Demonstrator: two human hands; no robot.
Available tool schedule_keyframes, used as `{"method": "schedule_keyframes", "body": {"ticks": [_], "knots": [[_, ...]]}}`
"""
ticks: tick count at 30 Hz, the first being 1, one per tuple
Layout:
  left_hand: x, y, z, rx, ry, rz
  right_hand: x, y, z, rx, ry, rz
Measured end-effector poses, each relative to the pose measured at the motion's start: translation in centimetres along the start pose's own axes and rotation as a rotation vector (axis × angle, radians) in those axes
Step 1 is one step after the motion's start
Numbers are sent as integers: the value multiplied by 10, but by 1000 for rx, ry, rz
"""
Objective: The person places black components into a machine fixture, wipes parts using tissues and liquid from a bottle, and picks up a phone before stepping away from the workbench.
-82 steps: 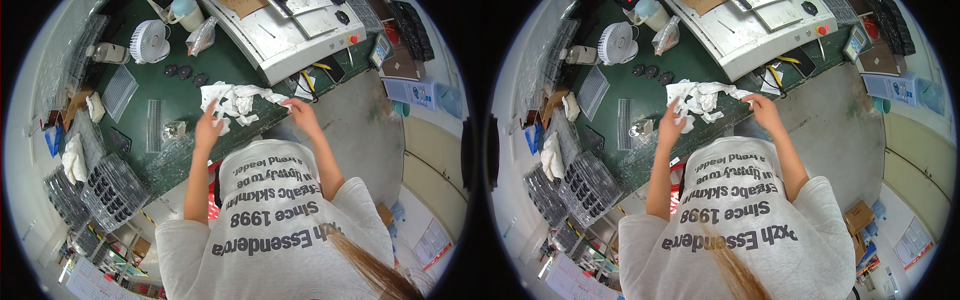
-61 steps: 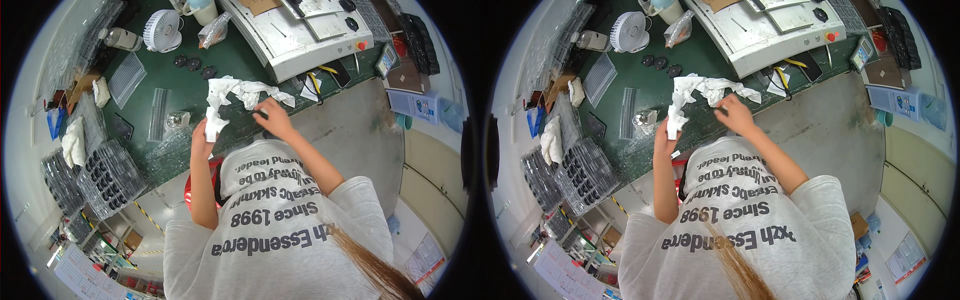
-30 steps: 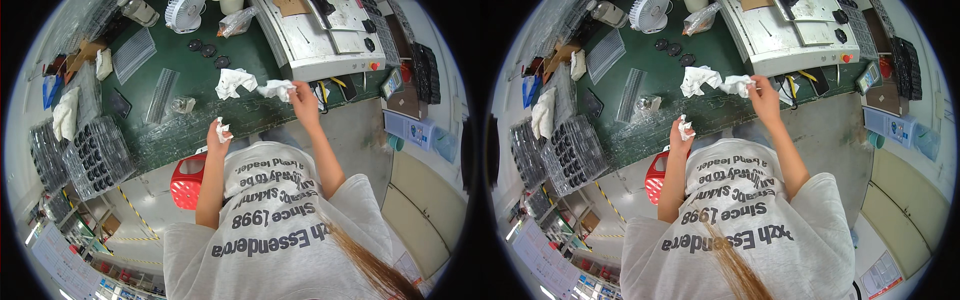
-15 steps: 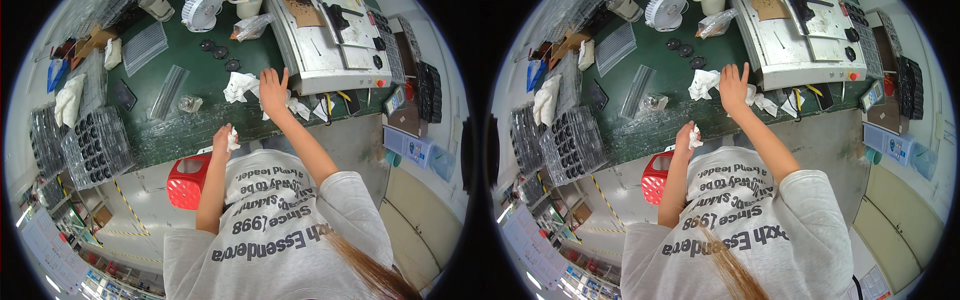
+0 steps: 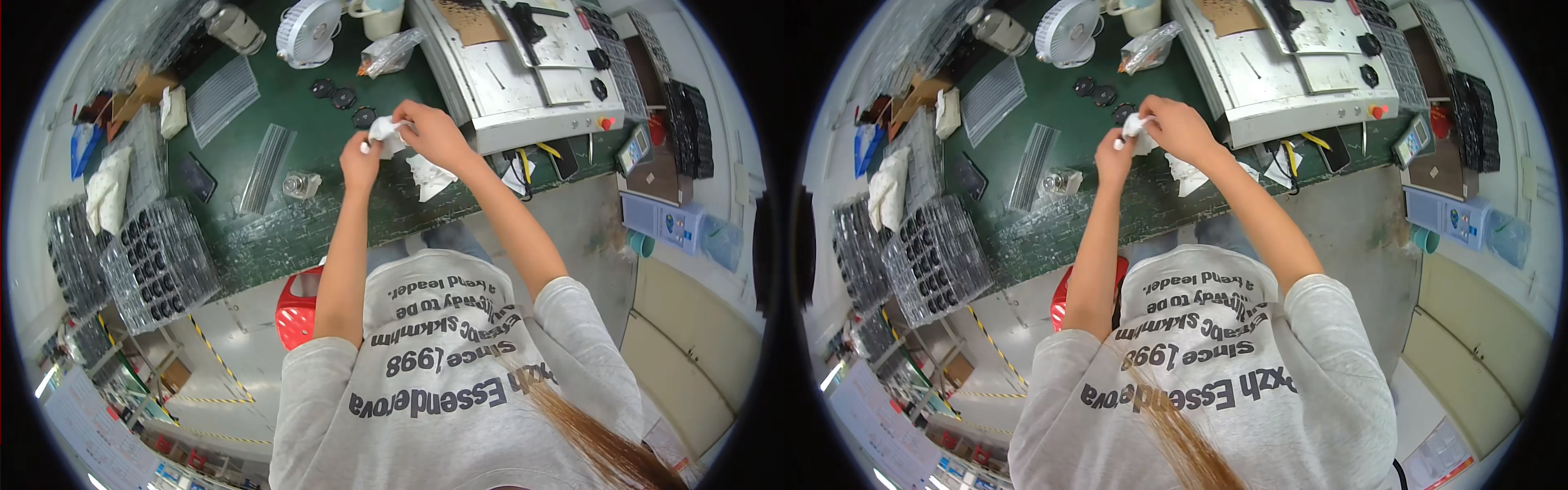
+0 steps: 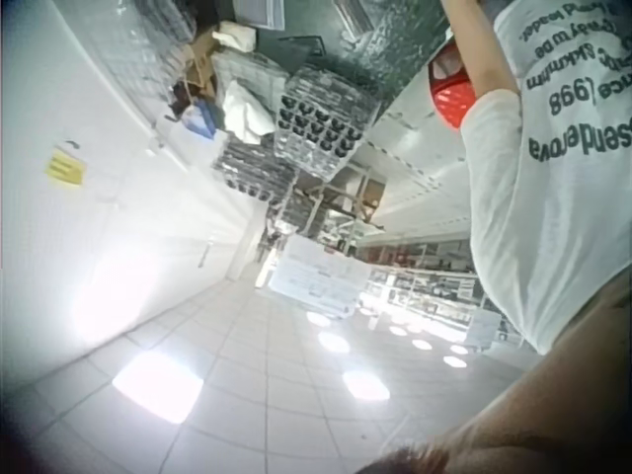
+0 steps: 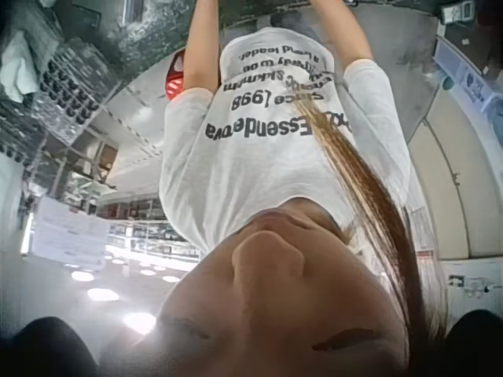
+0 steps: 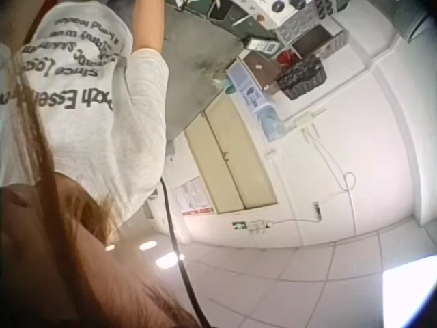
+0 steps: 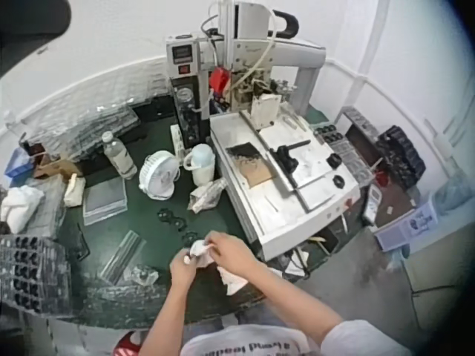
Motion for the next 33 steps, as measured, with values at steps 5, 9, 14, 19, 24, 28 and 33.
{"method": "schedule_keyframes", "body": {"ticks": [5, 9, 14, 19, 24, 28, 33], "knots": [[17, -58, -71, -221, 105, 185, 1, -69, 63, -58, -115, -87], [10, -107, -136, -64, 335, 232, -6, -99, 76, 7, -121, -138], [5, -96, -117, -327, 70, 478, -32, -100, 32, 272, -6, -252], [2, -51, -57, -106, -119, 536, -87, -36, -67, -2, 158, -238], [-33, -13, -8, 771, 28, 597, -131, 23, -122, -488, 192, -128], [-62, -24, -20, 541, 38, 470, -124, 7, -117, -250, 270, -175], [-74, -25, -31, 307, 25, 436, -85, -67, -43, 664, 315, -372]]}}
Point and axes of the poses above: each hand's wrist, its own x-axis towards the middle knuckle, its own y-axis out of the palm, z = x × y, the point moved 10 cm from there along x, towards the middle knuckle, and after that the axes turned 9 degrees about x, right-handed, at the moved point
